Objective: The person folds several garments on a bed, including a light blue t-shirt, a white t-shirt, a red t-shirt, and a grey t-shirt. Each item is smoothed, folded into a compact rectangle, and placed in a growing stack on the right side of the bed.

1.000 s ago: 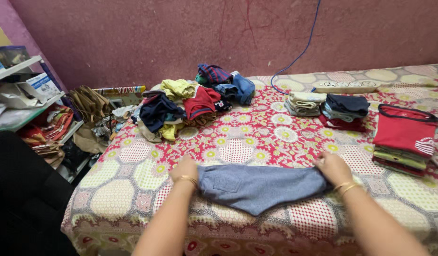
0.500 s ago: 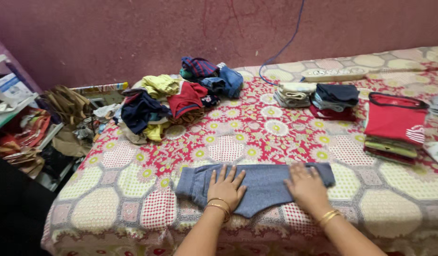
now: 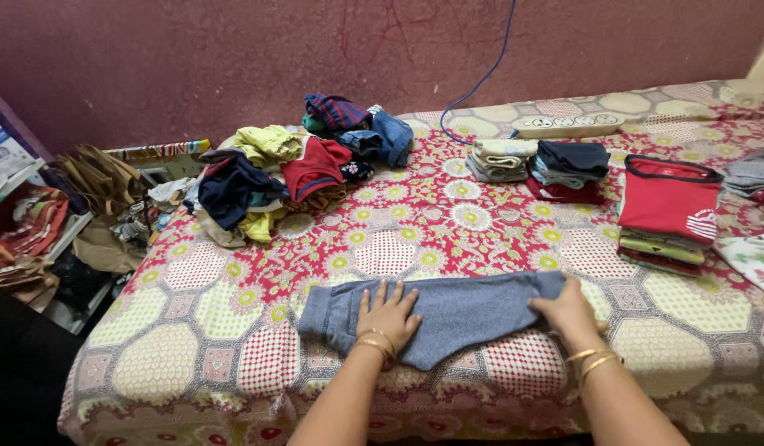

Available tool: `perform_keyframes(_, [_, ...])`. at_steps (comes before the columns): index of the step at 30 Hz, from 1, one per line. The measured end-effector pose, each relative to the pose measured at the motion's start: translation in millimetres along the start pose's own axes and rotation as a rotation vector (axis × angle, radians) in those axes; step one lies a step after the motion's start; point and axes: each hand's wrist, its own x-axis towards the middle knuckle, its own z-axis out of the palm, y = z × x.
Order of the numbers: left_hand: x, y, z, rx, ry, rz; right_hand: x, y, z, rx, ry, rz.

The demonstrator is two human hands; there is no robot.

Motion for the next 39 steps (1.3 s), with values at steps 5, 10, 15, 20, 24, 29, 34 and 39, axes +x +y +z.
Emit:
perform_keyframes(5, [35.2, -2.7, 25.2, -1.311, 0.265, 0.131, -18.2, -38.7, 14.1, 0.283, 0.239, -0.498])
perform_keyframes(10, [22.0, 14.8, 26.7, -2.228, -0.082, -0.212, -72.5, -87.4, 42.3, 0.315, -0.156, -0.661])
perform_keyframes(15, [6.4, 14.8, 21.6, -2.283, -0.056, -0.207, -77.8, -82.1, 43.9, 0.214, -0.266, -0.745])
perform_keyframes(20, [26.9, 17.3, 41.1, -2.012, 0.103, -0.321, -66.8, -51.5, 68.6, -0.330, -0.262, -0.961])
perform_keyframes(24, [25.8, 11.4, 39.2, -1.611, 0.358, -0.306, -81.0, -32.7, 83.4, -0.555, -0.362, -0.927])
perform_keyframes(29, [-23.4, -16.2, 9.6, -0.536, 1.004, -0.338, -80.5, -49.0, 78.9, -0.608, -0.350, -0.839])
perform_keyframes(34, [-60.9, -51.4, 9.2, -0.879, 1.033, -0.842, -91.0, -85.8, 106.1, -0.567, -0.356, -0.992])
perform_keyframes(39, [-47.5, -78.7, 20.5, -1.444, 0.820, -0.903, -111.5, -89.4, 125.8, -0.615, -0.361, -0.987])
